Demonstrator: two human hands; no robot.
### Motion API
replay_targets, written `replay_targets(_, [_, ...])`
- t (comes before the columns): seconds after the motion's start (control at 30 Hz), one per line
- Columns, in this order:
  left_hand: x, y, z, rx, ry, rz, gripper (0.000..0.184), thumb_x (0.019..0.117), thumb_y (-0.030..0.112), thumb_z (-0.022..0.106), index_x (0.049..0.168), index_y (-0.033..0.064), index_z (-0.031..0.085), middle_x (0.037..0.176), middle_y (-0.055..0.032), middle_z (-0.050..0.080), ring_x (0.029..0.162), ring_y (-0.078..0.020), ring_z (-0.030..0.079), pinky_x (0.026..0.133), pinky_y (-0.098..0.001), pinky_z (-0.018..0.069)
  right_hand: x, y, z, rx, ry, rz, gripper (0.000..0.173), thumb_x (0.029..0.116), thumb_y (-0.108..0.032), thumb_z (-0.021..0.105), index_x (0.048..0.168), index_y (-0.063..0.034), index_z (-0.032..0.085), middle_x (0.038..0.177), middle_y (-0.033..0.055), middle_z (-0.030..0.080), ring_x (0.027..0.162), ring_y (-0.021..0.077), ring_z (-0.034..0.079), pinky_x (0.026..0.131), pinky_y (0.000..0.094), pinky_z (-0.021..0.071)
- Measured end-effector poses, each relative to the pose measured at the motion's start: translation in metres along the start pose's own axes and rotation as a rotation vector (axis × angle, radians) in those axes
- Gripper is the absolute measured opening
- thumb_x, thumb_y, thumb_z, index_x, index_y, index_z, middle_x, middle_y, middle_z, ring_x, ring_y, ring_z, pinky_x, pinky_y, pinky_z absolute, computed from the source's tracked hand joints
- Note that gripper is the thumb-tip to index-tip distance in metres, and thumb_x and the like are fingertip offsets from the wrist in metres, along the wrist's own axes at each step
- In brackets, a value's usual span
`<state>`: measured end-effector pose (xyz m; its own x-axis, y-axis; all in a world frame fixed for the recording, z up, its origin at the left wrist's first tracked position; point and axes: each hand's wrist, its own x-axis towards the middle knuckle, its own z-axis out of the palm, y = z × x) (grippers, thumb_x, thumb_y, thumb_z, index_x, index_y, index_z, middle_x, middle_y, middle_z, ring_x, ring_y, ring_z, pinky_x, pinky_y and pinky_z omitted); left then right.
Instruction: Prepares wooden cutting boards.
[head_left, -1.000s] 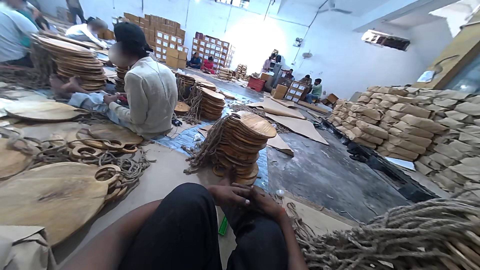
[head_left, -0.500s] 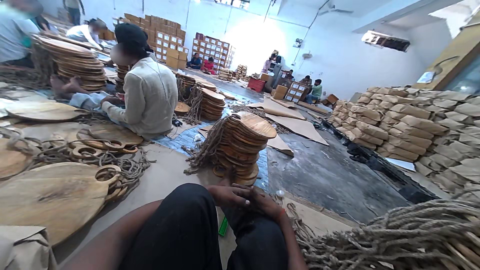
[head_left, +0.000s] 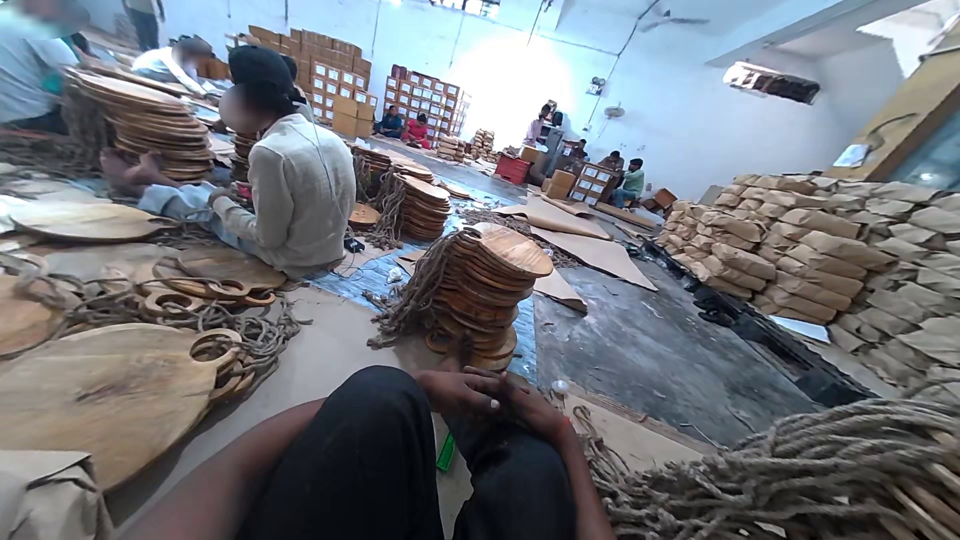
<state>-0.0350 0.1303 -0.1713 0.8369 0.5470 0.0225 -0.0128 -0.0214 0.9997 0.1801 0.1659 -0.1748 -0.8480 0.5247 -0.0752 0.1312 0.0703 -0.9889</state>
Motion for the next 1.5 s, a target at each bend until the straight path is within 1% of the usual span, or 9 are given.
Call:
replay_targets(0.1, [0.001, -0.002, -0.002, -0.001, -0.018, 0.009, 0.043, 0.1071, 0.025, 0.044, 0.147, 0.0106, 0.046, 0.128, -0.0065, 0.060, 0.112, -0.0156, 0.061, 0.101, -0.0418, 0.0503, 0.001, 0.000, 0.000, 0.005, 0.008, -0.001, 0.080, 0.0968, -0.072, 0.039, 0.147, -0.0115, 0.051, 0.132, 0.0031, 0.067, 0.119, 0.0146, 0.064, 0.102, 0.0347, 0.0533])
replay_targets(0.33, [0.001, -0.001, 0.000, -0.015, 0.019, -0.021, 0.044, 0.1066, 0.022, 0.044, 0.149, 0.0105, 0.043, 0.129, -0.0069, 0.060, 0.112, -0.0146, 0.061, 0.100, -0.0401, 0.0502, 0.001, 0.003, -0.001, 0.026, 0.010, -0.001, 0.079, 0.0984, -0.069, 0.039, 0.150, -0.0096, 0.048, 0.135, 0.0045, 0.065, 0.119, 0.0164, 0.065, 0.102, 0.0373, 0.0540])
replay_targets(0.47, [0.001, -0.002, 0.001, -0.027, 0.016, -0.018, 0.044, 0.1065, 0.021, 0.043, 0.149, 0.0102, 0.043, 0.129, -0.0070, 0.060, 0.112, -0.0145, 0.061, 0.100, -0.0399, 0.0505, 0.003, 0.006, -0.003, 0.029, -0.011, -0.007, 0.082, 0.0957, -0.074, 0.039, 0.147, -0.0106, 0.051, 0.132, 0.0046, 0.067, 0.118, 0.0172, 0.065, 0.101, 0.0384, 0.0548])
replay_targets(0.57, [0.001, -0.002, -0.001, -0.023, 0.005, -0.003, 0.044, 0.1064, 0.023, 0.045, 0.149, 0.0112, 0.045, 0.129, -0.0065, 0.061, 0.112, -0.0147, 0.061, 0.100, -0.0401, 0.0504, 0.002, 0.003, -0.002, -0.008, -0.011, -0.002, 0.081, 0.0969, -0.073, 0.037, 0.148, -0.0106, 0.051, 0.136, 0.0031, 0.064, 0.123, 0.0150, 0.062, 0.104, 0.0361, 0.0519])
replay_targets(0.7, [0.000, 0.001, 0.001, 0.033, 0.025, -0.021, 0.044, 0.1059, 0.026, 0.045, 0.148, 0.0111, 0.045, 0.125, -0.0057, 0.061, 0.107, -0.0131, 0.061, 0.097, -0.0381, 0.0511, -0.005, -0.008, 0.006, -0.045, 0.095, 0.064, 0.062, 0.1070, -0.051, 0.026, 0.141, -0.0069, 0.054, 0.122, 0.0013, 0.069, 0.110, 0.0092, 0.067, 0.098, 0.0303, 0.0554])
replay_targets(0.77, [0.000, -0.001, -0.001, 0.032, 0.021, -0.019, 0.043, 0.1061, 0.025, 0.045, 0.147, 0.0116, 0.046, 0.123, -0.0051, 0.061, 0.106, -0.0130, 0.061, 0.096, -0.0378, 0.0513, -0.006, -0.010, 0.009, -0.044, 0.131, 0.085, 0.059, 0.1077, -0.049, 0.026, 0.137, -0.0075, 0.057, 0.116, -0.0002, 0.072, 0.105, 0.0074, 0.068, 0.095, 0.0284, 0.0560])
replay_targets(0.93, [0.000, -0.001, -0.001, -0.016, 0.014, -0.024, 0.043, 0.1067, 0.023, 0.045, 0.149, 0.0119, 0.044, 0.126, -0.0062, 0.061, 0.109, -0.0145, 0.062, 0.099, -0.0397, 0.0509, -0.001, -0.001, 0.002, -0.011, 0.052, 0.031, 0.069, 0.1032, -0.061, 0.033, 0.147, -0.0098, 0.051, 0.131, 0.0032, 0.067, 0.117, 0.0144, 0.065, 0.100, 0.0356, 0.0546])
replay_targets(1.07, [0.001, -0.003, -0.002, -0.008, 0.009, -0.017, 0.043, 0.1065, 0.025, 0.045, 0.148, 0.0130, 0.045, 0.126, -0.0057, 0.061, 0.110, -0.0143, 0.061, 0.099, -0.0395, 0.0505, -0.001, 0.000, 0.001, -0.020, 0.055, 0.035, 0.072, 0.1016, -0.065, 0.034, 0.145, -0.0106, 0.052, 0.130, 0.0034, 0.067, 0.117, 0.0141, 0.065, 0.102, 0.0349, 0.0532])
replay_targets(1.5, [0.000, 0.001, 0.001, -0.006, 0.007, -0.025, 0.043, 0.1071, 0.023, 0.044, 0.148, 0.0108, 0.044, 0.129, -0.0068, 0.060, 0.112, -0.0150, 0.061, 0.099, -0.0407, 0.0508, -0.002, 0.001, -0.001, -0.048, 0.081, 0.049, 0.069, 0.1039, -0.060, 0.031, 0.143, -0.0086, 0.054, 0.127, 0.0030, 0.068, 0.113, 0.0126, 0.066, 0.099, 0.0339, 0.0545])
